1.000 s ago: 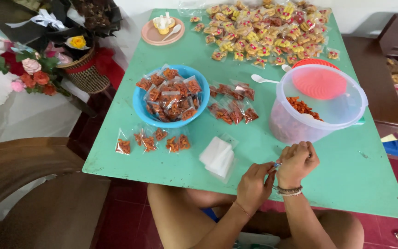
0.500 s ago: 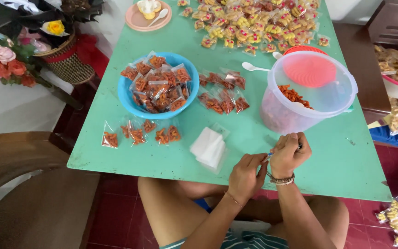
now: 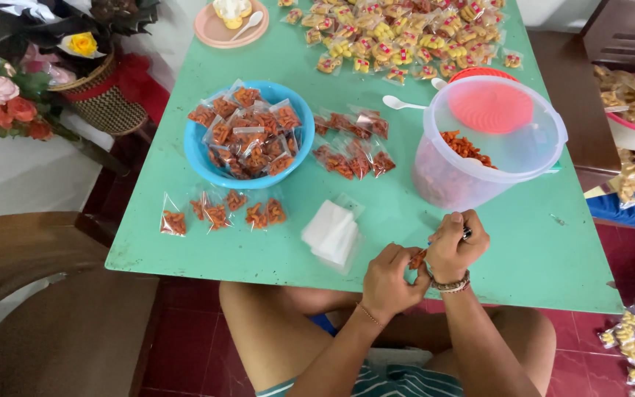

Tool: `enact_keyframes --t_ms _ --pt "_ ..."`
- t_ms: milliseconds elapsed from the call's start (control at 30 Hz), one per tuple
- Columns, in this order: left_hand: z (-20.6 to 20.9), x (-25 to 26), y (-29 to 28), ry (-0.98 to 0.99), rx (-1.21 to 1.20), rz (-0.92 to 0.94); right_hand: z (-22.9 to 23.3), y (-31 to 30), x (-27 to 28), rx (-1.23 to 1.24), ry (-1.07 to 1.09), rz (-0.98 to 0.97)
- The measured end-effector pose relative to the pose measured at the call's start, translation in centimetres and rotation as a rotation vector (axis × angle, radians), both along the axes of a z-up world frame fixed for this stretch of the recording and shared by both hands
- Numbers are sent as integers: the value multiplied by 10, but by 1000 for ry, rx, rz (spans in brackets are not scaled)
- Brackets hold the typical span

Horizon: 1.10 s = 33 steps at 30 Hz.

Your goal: Sealing small plastic bags of snacks using a lighter

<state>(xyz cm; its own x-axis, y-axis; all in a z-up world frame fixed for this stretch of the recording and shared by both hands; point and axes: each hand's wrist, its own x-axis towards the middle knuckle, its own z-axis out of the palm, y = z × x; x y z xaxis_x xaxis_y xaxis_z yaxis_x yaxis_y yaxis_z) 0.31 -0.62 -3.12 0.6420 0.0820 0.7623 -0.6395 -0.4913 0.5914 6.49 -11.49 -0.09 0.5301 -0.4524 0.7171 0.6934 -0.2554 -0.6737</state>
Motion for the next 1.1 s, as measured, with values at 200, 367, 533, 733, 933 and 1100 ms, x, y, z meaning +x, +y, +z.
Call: enact_keyframes --t_ms 200,367,533,733,933,1100 --pt "11 -3 9 -27 -115 -61 8 -11 -1 -46 55 -58" --pt "26 -3 10 -4 -171 -94 14 -24 1 62 46 -10" --pt "37 -6 11 48 -284 -96 11 -17 -7 319 98 93" --pt "39 -2 16 210 -469 -193 -2 1 -25 509 305 36" --pt "30 -4 18 274 -534 -242 -26 0 -30 570 372 20" --pt "29 -9 15 224 -452 -259 -30 0 -22 512 412 19"
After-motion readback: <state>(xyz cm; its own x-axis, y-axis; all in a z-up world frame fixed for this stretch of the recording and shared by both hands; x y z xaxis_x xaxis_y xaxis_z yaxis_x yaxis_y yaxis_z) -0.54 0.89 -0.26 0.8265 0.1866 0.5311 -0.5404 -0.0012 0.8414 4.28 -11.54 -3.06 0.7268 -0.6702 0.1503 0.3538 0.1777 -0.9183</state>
